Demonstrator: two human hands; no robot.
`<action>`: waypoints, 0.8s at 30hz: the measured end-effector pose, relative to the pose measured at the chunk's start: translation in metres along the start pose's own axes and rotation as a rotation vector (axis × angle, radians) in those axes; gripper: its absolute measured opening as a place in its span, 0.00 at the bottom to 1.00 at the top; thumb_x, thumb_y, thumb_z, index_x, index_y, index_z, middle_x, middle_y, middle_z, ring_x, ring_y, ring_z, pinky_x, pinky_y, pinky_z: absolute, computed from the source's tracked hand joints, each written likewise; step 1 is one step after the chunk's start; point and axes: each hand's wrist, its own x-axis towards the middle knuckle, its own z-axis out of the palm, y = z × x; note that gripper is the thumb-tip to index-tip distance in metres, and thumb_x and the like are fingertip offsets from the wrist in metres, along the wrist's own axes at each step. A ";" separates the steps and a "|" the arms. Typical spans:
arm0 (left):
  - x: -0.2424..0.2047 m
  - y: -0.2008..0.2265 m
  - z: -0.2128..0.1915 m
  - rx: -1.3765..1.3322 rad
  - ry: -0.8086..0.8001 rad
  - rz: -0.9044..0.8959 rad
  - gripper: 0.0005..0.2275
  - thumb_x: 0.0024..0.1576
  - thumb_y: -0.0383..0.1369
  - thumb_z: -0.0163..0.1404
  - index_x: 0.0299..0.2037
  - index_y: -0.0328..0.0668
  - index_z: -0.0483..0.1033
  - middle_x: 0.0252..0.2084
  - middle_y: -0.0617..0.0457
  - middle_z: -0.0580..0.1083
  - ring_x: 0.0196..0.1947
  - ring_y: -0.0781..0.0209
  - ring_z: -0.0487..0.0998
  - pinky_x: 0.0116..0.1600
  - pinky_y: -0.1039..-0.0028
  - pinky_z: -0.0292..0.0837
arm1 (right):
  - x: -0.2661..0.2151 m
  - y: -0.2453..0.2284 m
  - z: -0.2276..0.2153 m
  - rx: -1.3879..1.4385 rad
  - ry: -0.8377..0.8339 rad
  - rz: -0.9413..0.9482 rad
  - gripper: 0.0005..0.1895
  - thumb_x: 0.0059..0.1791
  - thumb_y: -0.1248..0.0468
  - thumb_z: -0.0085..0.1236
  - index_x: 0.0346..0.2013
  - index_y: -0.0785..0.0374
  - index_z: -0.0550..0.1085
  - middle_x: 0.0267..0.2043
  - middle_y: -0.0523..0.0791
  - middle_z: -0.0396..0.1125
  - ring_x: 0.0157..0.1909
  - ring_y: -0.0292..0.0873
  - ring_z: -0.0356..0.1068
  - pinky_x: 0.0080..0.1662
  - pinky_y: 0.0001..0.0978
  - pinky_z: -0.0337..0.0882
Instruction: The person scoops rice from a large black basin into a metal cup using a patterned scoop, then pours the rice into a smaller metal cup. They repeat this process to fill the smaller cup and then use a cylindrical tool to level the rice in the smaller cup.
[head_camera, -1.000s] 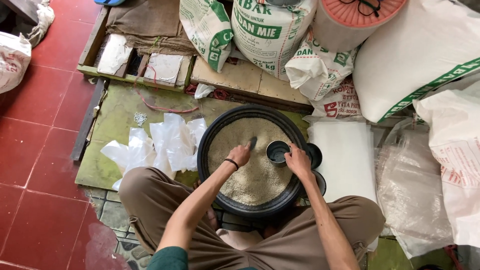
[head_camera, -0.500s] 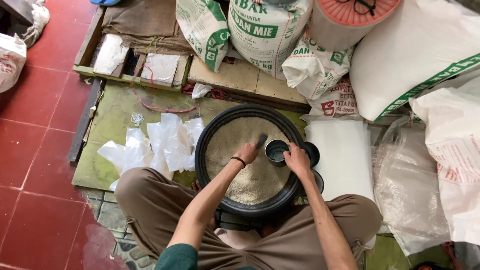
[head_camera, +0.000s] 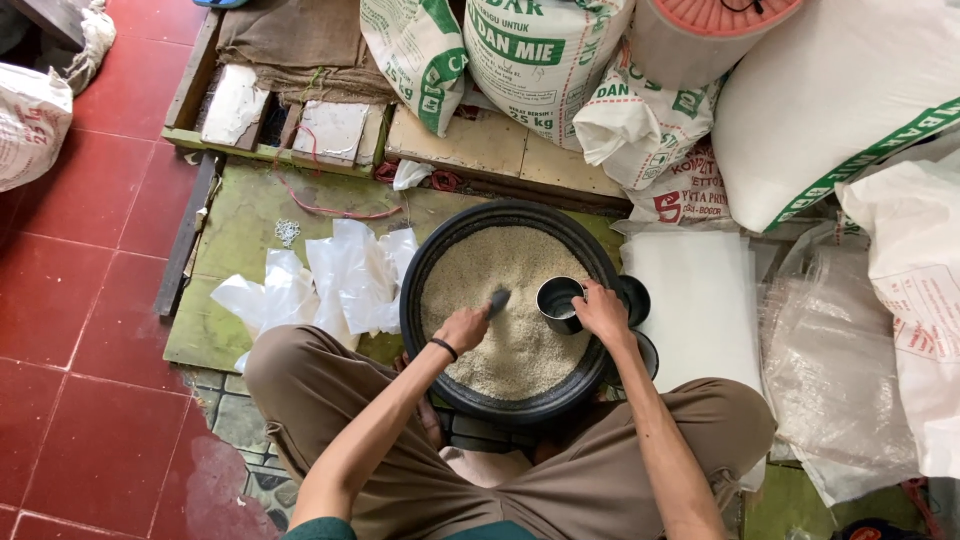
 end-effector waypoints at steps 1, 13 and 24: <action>-0.008 0.002 -0.010 0.001 0.003 0.001 0.23 0.63 0.38 0.45 0.70 0.54 0.62 0.39 0.37 0.79 0.43 0.36 0.83 0.43 0.50 0.82 | -0.004 -0.004 -0.004 0.000 0.003 -0.002 0.26 0.49 0.56 0.48 0.61 0.57 0.73 0.50 0.63 0.73 0.55 0.68 0.72 0.54 0.61 0.72; -0.045 -0.023 0.002 -0.040 -0.046 -0.159 0.25 0.58 0.34 0.42 0.68 0.43 0.62 0.41 0.34 0.77 0.42 0.32 0.82 0.39 0.46 0.80 | -0.006 -0.008 0.000 -0.019 -0.027 0.014 0.27 0.49 0.55 0.48 0.63 0.58 0.72 0.54 0.63 0.72 0.58 0.68 0.71 0.56 0.61 0.71; -0.049 -0.025 -0.046 -0.093 -0.156 -0.215 0.20 0.54 0.35 0.47 0.56 0.40 0.78 0.46 0.37 0.80 0.48 0.37 0.82 0.48 0.47 0.80 | -0.017 -0.008 0.007 0.022 -0.005 0.025 0.29 0.50 0.58 0.49 0.64 0.67 0.70 0.55 0.67 0.69 0.58 0.70 0.70 0.57 0.63 0.69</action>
